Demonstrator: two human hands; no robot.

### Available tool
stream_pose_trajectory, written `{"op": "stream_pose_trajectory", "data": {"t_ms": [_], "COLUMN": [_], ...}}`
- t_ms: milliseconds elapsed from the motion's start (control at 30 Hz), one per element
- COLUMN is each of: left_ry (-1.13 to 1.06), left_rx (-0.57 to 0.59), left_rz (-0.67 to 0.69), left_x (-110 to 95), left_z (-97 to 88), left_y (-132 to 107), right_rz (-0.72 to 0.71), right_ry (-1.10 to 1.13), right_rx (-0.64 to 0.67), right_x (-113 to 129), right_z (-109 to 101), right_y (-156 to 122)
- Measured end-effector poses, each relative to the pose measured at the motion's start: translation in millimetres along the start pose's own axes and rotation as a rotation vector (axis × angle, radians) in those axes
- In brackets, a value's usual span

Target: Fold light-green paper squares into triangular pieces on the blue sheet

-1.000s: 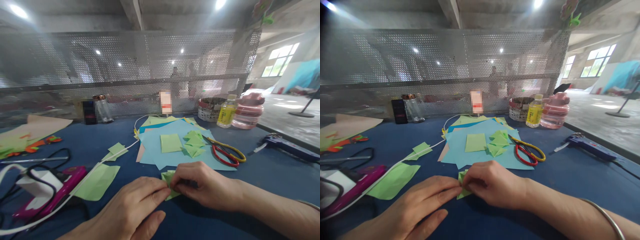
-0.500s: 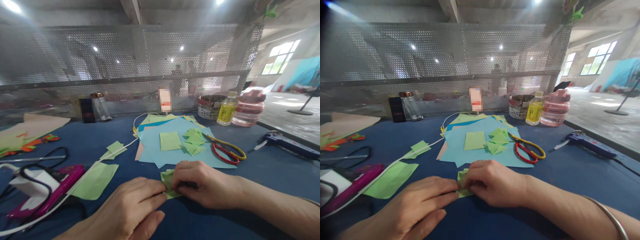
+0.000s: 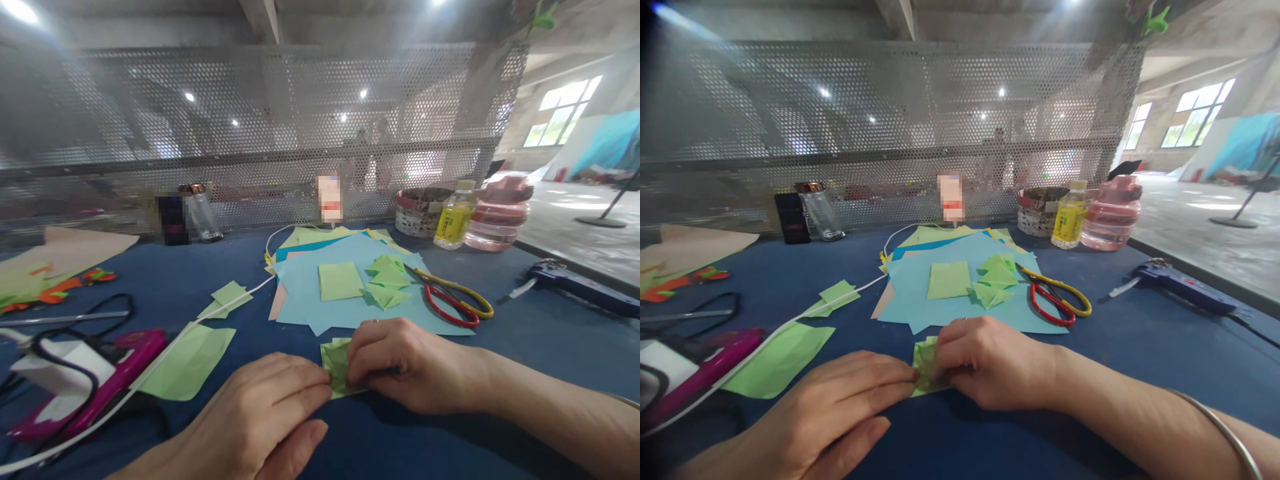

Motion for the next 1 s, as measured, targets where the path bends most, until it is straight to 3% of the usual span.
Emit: {"op": "stream_pose_trajectory", "data": {"t_ms": [433,1000], "left_ry": [0.024,0.049], "left_rx": [0.080,0.074], "left_rz": [-0.029,0.001], "left_x": [0.6,1.6], "left_z": [6.6,8.4], "left_y": [-1.3,-1.4], "right_rz": [-0.055,-0.111], "right_ry": [-0.055,-0.148], "right_rx": [0.005,0.025], "right_x": [1.8,3.9], "right_z": [0.0,0.0], "right_y": [-1.1,-2.2]}}
Point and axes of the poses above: each hand's wrist, its own y-axis towards the middle knuckle, its own z-axis out of the palm, x = y × z, the point moved 3 cm from there along y, towards the middle knuckle, and after that the axes turned 6 degrees about z, right-handed, at the moved point
